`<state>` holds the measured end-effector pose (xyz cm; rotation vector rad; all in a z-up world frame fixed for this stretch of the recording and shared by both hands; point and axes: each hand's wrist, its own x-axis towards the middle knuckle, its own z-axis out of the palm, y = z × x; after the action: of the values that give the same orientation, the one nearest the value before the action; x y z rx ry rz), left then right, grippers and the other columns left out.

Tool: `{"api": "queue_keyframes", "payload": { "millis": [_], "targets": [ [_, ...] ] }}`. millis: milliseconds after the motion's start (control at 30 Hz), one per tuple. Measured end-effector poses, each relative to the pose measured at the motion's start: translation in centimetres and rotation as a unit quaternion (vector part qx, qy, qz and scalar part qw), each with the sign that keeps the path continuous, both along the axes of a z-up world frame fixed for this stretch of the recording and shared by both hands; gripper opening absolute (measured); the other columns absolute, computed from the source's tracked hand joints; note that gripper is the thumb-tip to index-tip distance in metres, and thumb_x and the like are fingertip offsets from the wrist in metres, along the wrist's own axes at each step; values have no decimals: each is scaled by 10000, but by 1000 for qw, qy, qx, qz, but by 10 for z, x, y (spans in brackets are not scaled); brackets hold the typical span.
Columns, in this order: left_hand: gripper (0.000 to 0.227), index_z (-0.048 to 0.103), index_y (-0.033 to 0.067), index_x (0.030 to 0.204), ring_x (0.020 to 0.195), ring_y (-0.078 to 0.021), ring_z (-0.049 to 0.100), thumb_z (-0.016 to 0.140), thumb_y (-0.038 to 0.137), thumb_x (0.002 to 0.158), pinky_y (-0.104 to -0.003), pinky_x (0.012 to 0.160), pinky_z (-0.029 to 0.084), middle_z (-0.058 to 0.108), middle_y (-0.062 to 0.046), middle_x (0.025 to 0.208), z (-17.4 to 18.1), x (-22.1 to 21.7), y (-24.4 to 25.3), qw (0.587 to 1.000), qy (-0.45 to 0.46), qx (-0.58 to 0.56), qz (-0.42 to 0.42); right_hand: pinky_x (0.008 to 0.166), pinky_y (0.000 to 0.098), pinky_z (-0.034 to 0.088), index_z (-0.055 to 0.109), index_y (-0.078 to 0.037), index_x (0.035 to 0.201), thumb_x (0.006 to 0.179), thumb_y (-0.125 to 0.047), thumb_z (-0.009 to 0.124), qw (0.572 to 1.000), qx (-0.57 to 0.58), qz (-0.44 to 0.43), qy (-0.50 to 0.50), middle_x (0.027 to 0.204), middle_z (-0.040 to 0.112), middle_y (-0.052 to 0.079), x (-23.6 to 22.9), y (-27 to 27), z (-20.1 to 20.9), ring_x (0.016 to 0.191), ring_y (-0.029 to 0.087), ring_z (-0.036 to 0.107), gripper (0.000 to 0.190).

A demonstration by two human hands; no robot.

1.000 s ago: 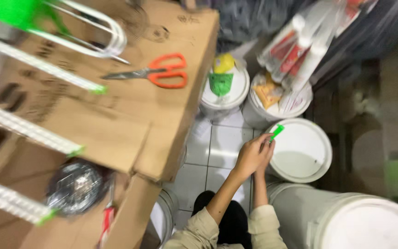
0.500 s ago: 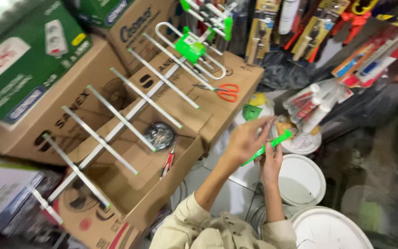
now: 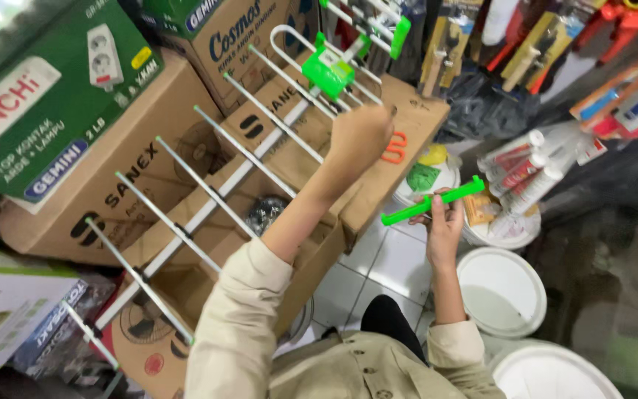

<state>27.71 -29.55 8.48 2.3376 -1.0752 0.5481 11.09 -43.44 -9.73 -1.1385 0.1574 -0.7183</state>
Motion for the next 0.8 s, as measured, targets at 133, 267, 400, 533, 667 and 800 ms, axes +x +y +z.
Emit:
{"api": "queue_keyframes", "payload": {
  "millis": [133, 267, 400, 533, 667, 800],
  "targets": [
    [202, 716, 50, 810, 701, -387, 730, 604, 210, 865, -511, 552, 570, 718, -213, 825, -26, 11, -5, 993, 14, 107, -47, 651, 315, 591, 487, -77, 1267, 1095, -222, 576, 999, -24, -18, 17, 1065, 679, 116, 55, -37, -8, 831, 169, 692, 242],
    [321, 710, 81, 861, 684, -389, 721, 581, 356, 963, -512, 600, 565, 712, -187, 751, -34, -19, 14, 962, 143, 225, -61, 673, 337, 608, 486, -56, 1259, 1077, -197, 593, 998, -38, 46, 20, 1052, 687, 105, 123, -74, -29, 809, 182, 690, 254],
    [271, 720, 128, 1099, 630, -390, 691, 603, 312, 937, -507, 529, 531, 702, -165, 696, -10, -3, 23, 982, 120, 143, -42, 732, 330, 598, 513, -21, 1251, 1077, -174, 608, 990, -98, 72, 70, 1056, 701, 108, 181, -87, -49, 862, 172, 687, 250],
    [225, 686, 107, 993, 700, -347, 696, 642, 326, 968, -475, 550, 525, 712, -135, 815, 14, 28, 44, 991, 95, 82, 41, 748, 320, 621, 518, -4, 1237, 1028, -126, 616, 985, -84, 123, 84, 1054, 669, 93, 217, -92, -58, 882, 152, 698, 261],
    [220, 645, 54, 1062, 868, -337, 678, 667, 218, 917, -451, 687, 544, 686, -149, 914, 21, 78, 65, 990, 59, 79, 103, 860, 310, 585, 524, 19, 1262, 1057, -78, 620, 983, -137, 99, 74, 1111, 670, 105, 230, -83, -68, 997, 162, 689, 246],
    [308, 618, -19, 1111, 1010, -378, 634, 652, 162, 864, -481, 807, 536, 639, -198, 1066, 12, 154, 71, 989, 18, 105, 103, 871, 327, 596, 545, 25, 1268, 1030, -81, 631, 976, -182, 61, 100, 1114, 690, 119, 246, -72, -76, 987, 182, 717, 274]
  ]
}}
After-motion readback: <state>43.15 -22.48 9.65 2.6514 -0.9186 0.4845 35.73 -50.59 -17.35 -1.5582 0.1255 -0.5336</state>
